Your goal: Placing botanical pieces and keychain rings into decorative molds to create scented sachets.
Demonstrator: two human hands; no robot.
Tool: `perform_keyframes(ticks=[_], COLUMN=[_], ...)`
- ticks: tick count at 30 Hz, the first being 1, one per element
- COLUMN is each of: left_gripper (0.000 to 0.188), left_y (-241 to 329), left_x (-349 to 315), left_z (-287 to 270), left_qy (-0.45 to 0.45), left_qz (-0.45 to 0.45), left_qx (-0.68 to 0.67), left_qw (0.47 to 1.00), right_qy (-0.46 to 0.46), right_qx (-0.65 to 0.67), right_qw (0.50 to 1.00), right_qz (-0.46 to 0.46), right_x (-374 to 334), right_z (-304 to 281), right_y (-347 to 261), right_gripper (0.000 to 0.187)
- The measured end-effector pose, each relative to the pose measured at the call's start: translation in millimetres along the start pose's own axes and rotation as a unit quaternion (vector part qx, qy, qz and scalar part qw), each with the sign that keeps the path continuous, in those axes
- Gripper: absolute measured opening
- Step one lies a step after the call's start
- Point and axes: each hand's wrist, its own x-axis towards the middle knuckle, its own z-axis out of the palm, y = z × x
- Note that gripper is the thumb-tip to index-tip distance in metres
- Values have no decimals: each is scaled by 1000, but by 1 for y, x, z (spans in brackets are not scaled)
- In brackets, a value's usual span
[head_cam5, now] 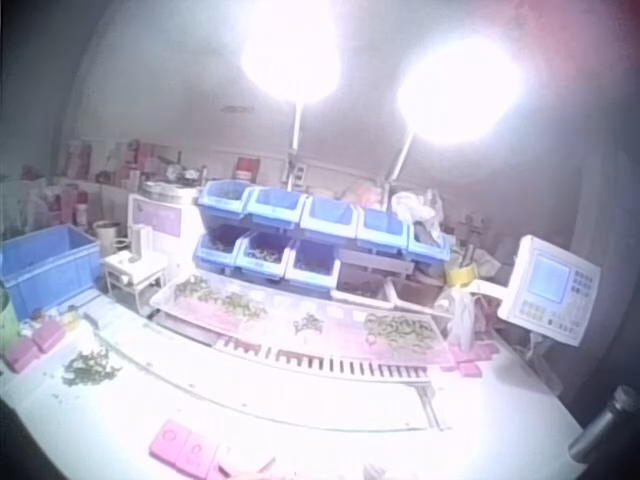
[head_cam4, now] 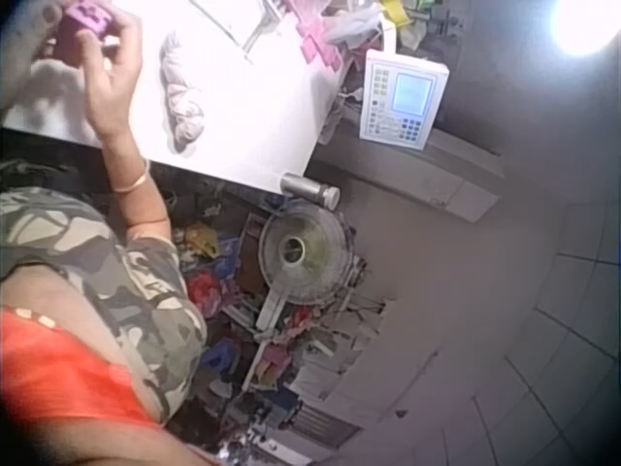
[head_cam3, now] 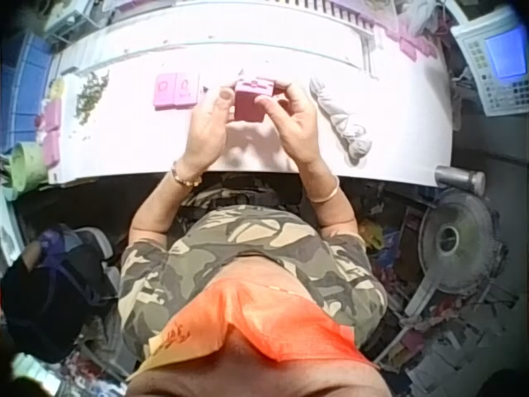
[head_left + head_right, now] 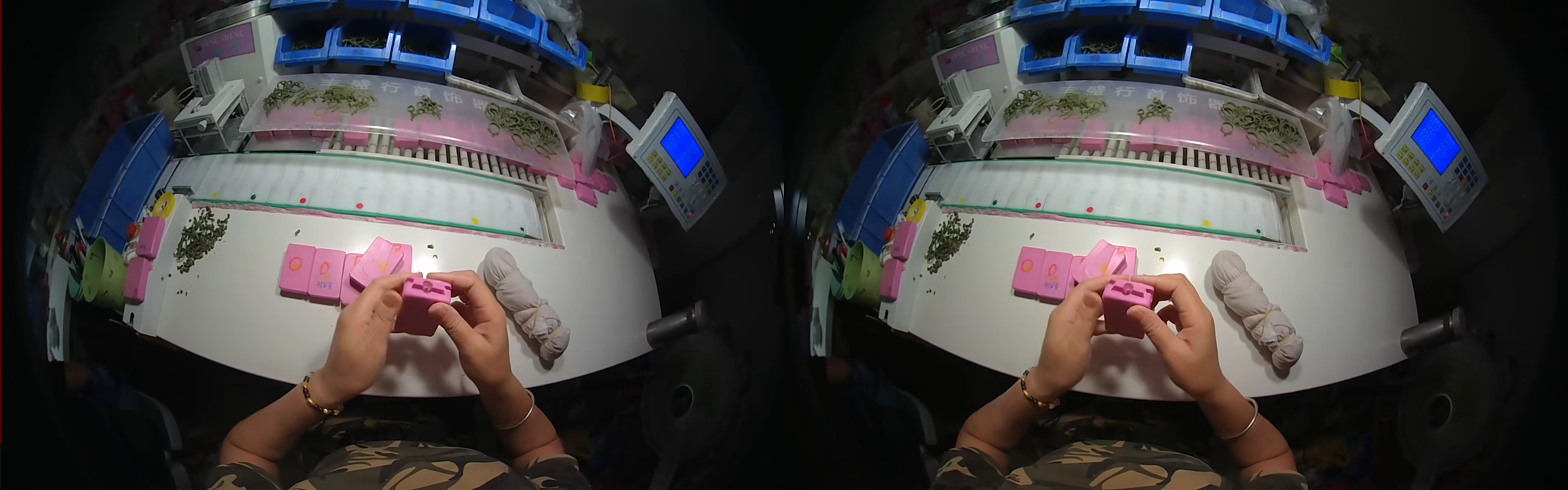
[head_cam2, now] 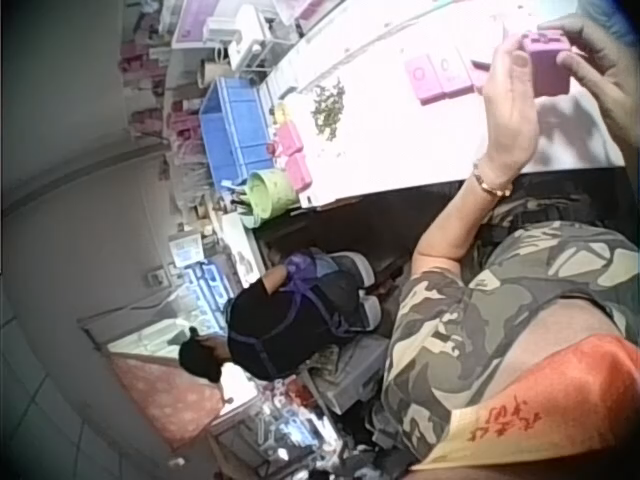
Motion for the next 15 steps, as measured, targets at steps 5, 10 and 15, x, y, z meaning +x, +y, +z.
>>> perform_keyframes(ticks=[5, 10, 15], left_gripper=[30, 22, 27], left_y=[0, 9, 17], left_x=[-3, -3, 3], left_z=[2, -4, -14], left_qy=[-25, -102, -150], left_qz=[133, 69, -28], left_qx=[98, -63, -101], left_qw=[986, 990, 983], right_qy=[25, -16, -47], right_qx=[-191, -113, 30], right_qw=[972, 984, 996], right_qz=[-135, -140, -74], right_x=[-3, -2, -2], right_z=[1, -11, -14], right_y=[-7, -9, -5], right_gripper=[25, 27, 28])
